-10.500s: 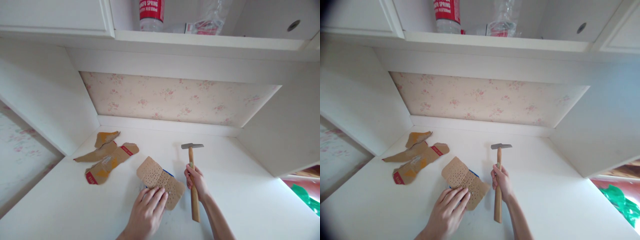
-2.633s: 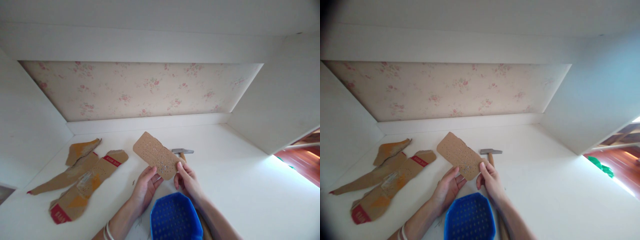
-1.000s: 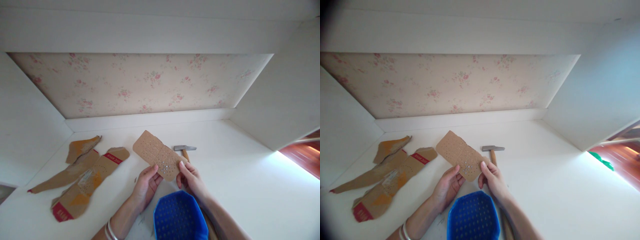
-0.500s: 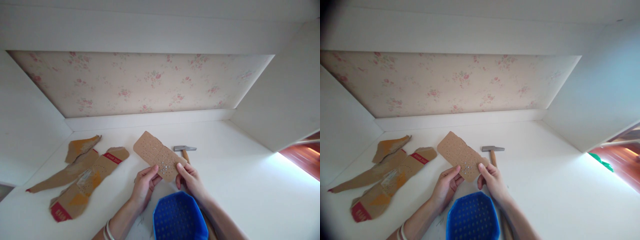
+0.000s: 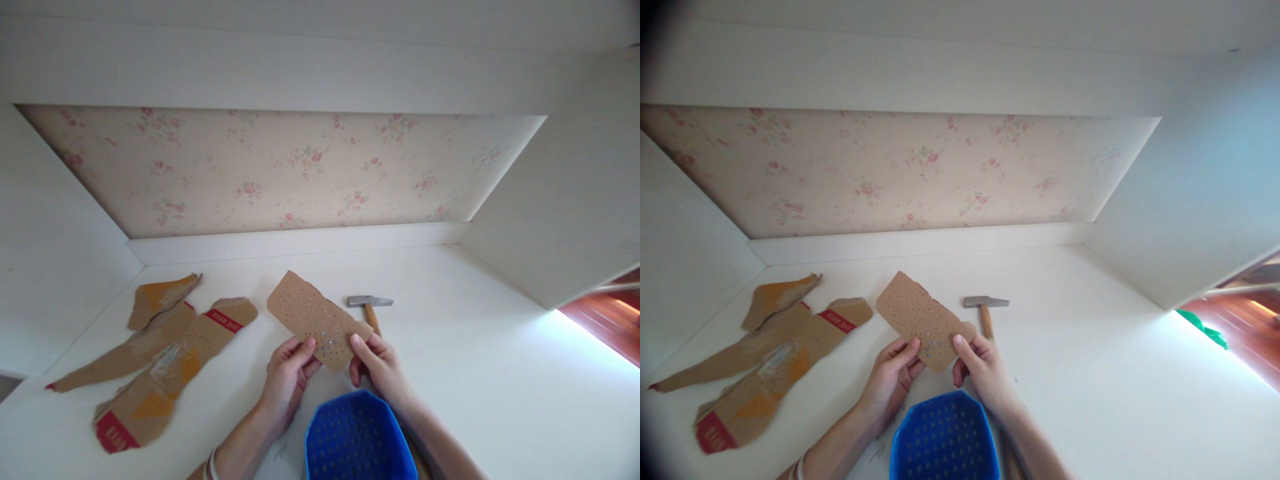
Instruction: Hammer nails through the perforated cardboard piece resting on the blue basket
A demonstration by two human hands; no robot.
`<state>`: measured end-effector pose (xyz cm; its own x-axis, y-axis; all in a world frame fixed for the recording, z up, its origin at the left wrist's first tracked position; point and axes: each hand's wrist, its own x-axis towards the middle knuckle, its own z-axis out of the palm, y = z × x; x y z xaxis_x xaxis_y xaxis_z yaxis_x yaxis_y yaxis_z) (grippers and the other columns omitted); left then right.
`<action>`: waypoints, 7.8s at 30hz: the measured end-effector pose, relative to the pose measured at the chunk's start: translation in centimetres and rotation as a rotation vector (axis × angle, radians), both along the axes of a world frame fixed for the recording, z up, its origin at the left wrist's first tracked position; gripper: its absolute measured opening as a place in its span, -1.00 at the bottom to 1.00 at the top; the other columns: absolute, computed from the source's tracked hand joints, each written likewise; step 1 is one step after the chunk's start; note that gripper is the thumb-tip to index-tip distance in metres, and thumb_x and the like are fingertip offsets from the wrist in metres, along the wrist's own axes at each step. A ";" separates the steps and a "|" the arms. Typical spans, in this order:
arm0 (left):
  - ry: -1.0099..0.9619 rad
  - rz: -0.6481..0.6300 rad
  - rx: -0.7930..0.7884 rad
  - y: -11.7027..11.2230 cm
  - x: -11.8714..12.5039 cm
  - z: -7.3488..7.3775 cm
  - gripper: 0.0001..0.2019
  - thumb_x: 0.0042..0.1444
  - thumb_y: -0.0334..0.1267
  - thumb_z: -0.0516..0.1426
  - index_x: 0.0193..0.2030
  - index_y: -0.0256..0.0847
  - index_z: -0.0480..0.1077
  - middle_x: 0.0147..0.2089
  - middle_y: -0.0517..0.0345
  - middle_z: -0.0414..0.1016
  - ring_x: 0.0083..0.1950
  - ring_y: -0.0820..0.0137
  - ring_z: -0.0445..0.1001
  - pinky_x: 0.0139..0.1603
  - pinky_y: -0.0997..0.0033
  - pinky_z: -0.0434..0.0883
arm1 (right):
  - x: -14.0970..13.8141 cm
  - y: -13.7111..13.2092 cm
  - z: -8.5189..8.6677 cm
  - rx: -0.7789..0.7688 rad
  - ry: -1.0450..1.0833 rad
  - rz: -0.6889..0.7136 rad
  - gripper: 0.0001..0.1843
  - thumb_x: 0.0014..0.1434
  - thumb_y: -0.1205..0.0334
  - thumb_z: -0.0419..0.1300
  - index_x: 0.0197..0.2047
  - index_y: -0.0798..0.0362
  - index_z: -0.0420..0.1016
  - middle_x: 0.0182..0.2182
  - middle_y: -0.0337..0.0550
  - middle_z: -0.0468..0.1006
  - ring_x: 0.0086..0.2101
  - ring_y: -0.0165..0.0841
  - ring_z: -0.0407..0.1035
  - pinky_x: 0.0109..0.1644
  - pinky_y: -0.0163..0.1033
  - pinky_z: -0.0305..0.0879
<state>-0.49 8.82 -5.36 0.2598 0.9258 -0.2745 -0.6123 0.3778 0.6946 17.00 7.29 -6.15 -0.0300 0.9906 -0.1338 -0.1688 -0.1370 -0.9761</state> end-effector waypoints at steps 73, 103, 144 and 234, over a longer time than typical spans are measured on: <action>0.125 0.064 0.010 0.4 0.4 -1.2 -0.63 -0.04 -0.15 0.41 -0.11 -0.25 0.57 -0.07 -0.02 0.59 -0.16 0.33 0.55 -0.13 0.39 0.47 | -0.4 -0.4 -1.2 0.212 -0.403 -0.043 -0.64 0.35 -0.04 0.06 -0.07 -0.01 0.57 -0.24 -0.06 0.63 -0.28 -0.23 0.51 -0.24 -0.17 0.48; 0.082 -0.173 -0.137 0.2 0.3 0.0 -0.69 -0.05 -0.30 0.34 -0.13 -0.36 0.57 -0.20 -0.10 0.67 -0.12 0.06 0.62 -0.04 0.21 0.47 | -0.2 -0.3 0.3 0.454 -0.561 -0.098 -0.81 0.30 0.13 0.19 -0.15 -0.06 0.62 -0.04 -0.06 0.57 0.01 -0.21 0.40 0.16 -0.05 0.31; 0.137 -0.259 -0.167 0.9 -0.3 -1.0 -0.78 0.08 -0.26 0.28 -0.18 -0.38 0.54 -0.37 -0.03 0.61 -0.46 0.34 0.53 -0.63 0.54 0.36 | 0.2 -0.2 0.7 0.450 -0.418 -0.076 -0.83 0.26 0.18 0.23 -0.30 -0.01 0.64 -0.25 -0.07 0.58 -0.17 -0.23 0.47 -0.05 -0.14 0.37; -0.025 0.029 -0.182 1.7 -1.0 -0.6 -0.86 0.15 -0.34 0.25 -0.14 -0.28 0.47 -0.26 0.10 0.59 -0.41 0.46 0.50 -0.52 0.54 0.38 | -1.3 0.5 -0.3 0.575 -1.056 0.216 -0.53 0.26 0.56 0.05 0.08 -0.05 0.55 -0.11 -0.14 0.67 -0.09 -0.28 0.51 0.02 -0.25 0.43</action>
<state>-1.50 10.54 -5.94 0.2423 0.8690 -0.4315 -0.6414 0.4772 0.6008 15.75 7.79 -6.40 -0.3431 0.9015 0.2637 0.7166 0.4327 -0.5470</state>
